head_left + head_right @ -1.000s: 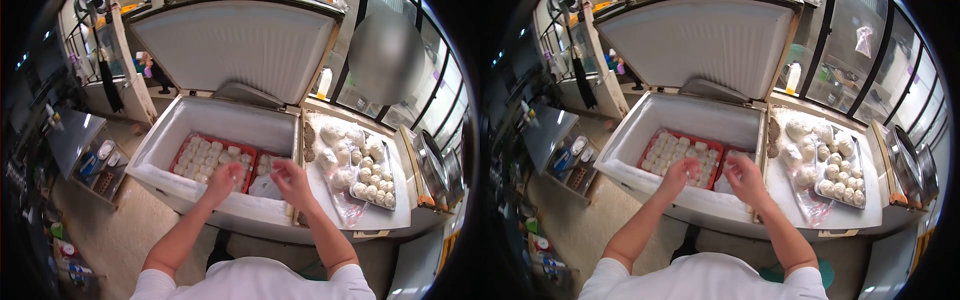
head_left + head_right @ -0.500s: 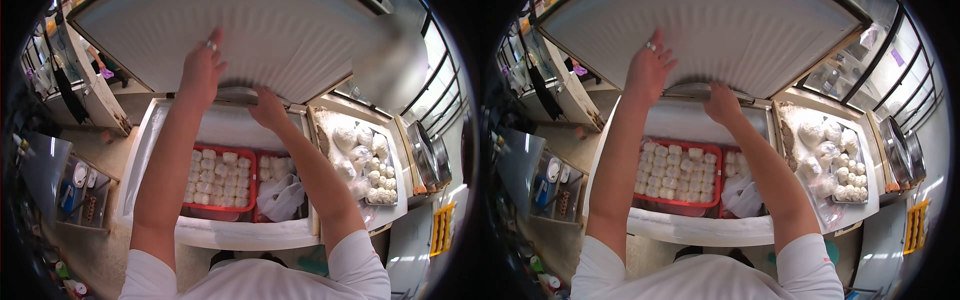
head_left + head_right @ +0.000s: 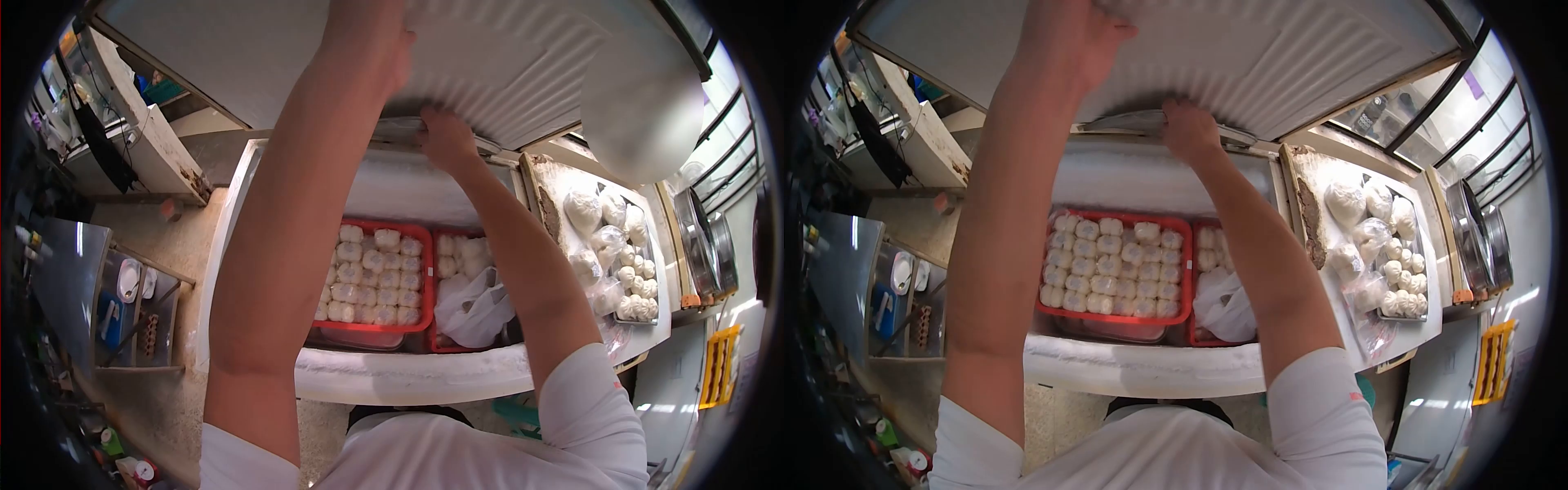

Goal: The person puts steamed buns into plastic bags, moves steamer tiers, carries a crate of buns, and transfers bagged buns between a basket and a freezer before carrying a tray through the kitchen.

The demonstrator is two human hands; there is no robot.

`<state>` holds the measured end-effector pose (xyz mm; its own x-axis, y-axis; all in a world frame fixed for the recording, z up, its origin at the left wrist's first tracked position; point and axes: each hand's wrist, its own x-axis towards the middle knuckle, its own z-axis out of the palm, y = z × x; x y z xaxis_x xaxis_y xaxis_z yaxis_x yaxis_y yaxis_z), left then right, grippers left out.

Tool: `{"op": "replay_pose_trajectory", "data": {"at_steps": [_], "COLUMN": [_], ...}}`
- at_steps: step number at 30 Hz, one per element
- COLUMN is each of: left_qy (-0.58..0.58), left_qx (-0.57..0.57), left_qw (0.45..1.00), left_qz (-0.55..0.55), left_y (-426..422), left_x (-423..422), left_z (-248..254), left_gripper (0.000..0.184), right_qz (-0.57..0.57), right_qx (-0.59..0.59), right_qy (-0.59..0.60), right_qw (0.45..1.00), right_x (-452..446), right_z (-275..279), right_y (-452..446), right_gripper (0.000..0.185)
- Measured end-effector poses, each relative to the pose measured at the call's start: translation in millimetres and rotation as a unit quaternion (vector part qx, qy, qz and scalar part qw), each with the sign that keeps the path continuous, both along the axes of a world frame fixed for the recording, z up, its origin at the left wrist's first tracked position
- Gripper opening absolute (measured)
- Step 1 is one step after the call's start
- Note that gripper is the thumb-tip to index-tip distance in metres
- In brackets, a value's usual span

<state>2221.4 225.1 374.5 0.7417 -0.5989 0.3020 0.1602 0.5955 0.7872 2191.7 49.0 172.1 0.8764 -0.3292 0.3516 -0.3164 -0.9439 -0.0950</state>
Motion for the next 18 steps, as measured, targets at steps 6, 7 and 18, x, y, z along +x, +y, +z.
{"op": "replay_pose_trajectory", "data": {"at_steps": [6,7,18], "left_qy": [0.040,0.046,0.082], "left_qx": [-0.056,-0.063,-0.023], "left_qw": [0.997,0.997,0.995], "left_qz": [-0.023,-0.024,0.042], "left_y": [-5.4,-5.7,41.1], "left_x": [11.0,9.2,-62.2], "left_z": [-2.0,-1.9,-13.9], "left_gripper": [0.095,0.095,0.066], "right_qz": [0.136,0.157,0.089], "right_qx": [-0.043,-0.053,-0.025], "right_qy": [-0.117,-0.136,-0.289], "right_qw": [0.983,0.977,0.953], "right_x": [-98.4,-124.2,-462.7], "right_z": [44.8,51.6,149.0], "right_y": [70.1,80.3,147.1], "right_gripper": [0.018,0.018,0.020]}}
